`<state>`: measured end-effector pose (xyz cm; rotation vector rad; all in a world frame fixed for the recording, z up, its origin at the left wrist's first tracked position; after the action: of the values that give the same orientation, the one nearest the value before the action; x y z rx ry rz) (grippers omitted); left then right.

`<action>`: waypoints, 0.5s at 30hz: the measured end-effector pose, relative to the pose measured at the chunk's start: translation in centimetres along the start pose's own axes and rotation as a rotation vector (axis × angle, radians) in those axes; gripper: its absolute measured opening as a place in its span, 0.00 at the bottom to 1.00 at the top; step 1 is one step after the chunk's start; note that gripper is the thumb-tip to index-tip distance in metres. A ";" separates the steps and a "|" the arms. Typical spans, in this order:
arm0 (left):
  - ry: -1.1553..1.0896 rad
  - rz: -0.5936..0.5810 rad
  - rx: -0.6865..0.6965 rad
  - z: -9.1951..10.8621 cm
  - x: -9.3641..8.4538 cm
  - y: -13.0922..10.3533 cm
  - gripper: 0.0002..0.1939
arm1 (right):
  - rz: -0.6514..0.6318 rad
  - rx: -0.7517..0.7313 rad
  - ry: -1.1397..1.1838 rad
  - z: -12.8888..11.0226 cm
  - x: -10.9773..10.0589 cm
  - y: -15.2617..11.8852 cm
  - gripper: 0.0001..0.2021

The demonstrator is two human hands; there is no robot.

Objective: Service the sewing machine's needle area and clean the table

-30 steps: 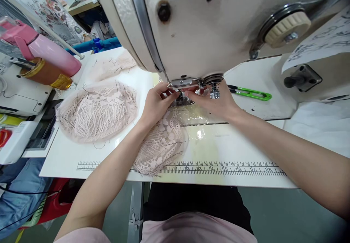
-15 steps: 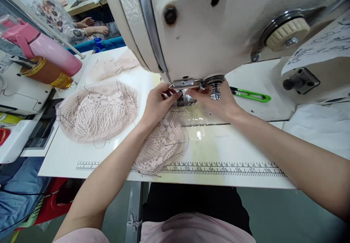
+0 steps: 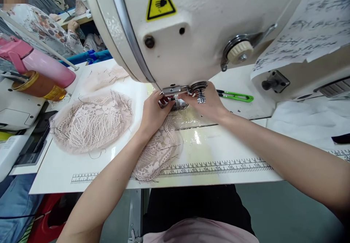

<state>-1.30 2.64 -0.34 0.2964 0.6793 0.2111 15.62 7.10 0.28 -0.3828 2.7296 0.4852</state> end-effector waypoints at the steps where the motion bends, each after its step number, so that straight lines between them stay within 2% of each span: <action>1: 0.010 -0.002 0.008 0.0 0.1 0.0 0.03 | -0.009 0.004 0.007 0.0 0.0 0.0 0.08; 6: 0.027 0.008 0.024 0.1 0.1 -0.1 0.01 | -0.026 -0.025 0.016 0.4 0.3 0.0 0.06; 15: 0.009 0.021 0.005 -0.2 0.1 -0.1 0.03 | 0.040 -0.049 -0.077 1.4 1.0 0.2 0.12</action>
<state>-1.38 2.57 -0.59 0.3073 0.6860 0.2307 15.04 7.62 -1.32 -0.3157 2.6596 0.5663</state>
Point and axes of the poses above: each hand's wrist, its own y-axis towards the middle knuckle, its own x-axis out of the palm, z = x × y, the point moved 2 cm from there along y, towards the middle knuckle, and after that the axes turned 6 degrees about -y, right-handed, at the moved point
